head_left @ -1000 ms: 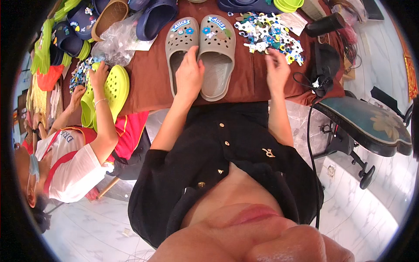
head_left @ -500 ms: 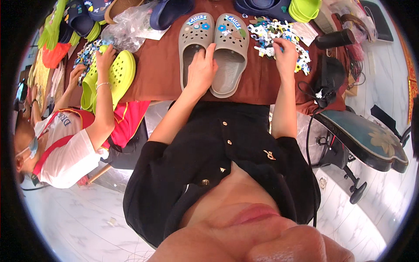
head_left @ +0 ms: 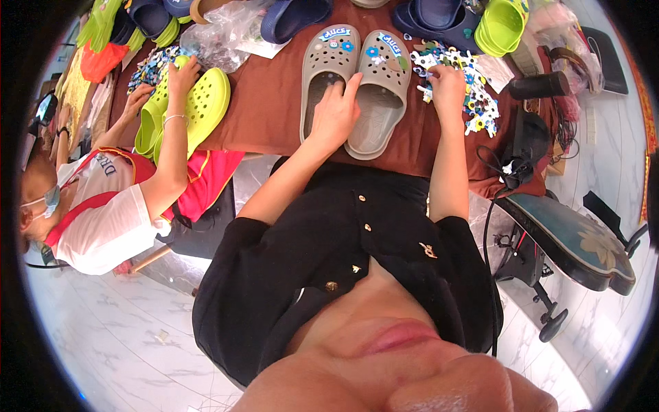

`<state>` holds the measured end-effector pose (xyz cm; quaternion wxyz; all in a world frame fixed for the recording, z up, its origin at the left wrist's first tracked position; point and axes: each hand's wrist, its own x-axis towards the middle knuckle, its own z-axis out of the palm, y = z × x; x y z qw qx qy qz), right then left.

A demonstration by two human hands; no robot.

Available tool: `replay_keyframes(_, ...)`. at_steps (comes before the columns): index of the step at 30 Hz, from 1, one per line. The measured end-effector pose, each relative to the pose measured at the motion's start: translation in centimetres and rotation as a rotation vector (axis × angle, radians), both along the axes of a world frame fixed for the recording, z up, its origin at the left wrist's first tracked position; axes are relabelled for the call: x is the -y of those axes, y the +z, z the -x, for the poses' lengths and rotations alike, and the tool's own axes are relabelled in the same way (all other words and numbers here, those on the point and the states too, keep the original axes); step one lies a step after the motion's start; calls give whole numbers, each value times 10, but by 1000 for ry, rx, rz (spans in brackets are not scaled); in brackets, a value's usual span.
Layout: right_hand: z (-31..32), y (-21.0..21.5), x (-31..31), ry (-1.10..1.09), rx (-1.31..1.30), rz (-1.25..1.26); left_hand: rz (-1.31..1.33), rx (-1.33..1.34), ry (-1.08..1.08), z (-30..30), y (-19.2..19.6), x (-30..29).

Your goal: Applying decorative charms and accessories to clogs by hand.

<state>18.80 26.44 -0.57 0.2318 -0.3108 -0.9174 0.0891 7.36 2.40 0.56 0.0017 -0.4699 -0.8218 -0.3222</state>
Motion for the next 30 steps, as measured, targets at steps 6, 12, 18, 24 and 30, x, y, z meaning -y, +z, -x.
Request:
replay_keyframes(6,15,4,4,151,-20,-75,-4,19,20,-2,3,-1)
replay_keyframes(12,25,-4,11,140,212,-235,-19,-6,1,-3,-1,0)
replay_keyframes(18,12,-5,4,99,-192,-48,-38,27,-13,-2,5,2)
replay_keyframes(24,-30,2,-12,-106,-410,59,-16,31,-2,-1,4,0)
replay_keyframes(30,-71,-8,-19,-255,-391,159,-2,8,-27,-1,3,4)
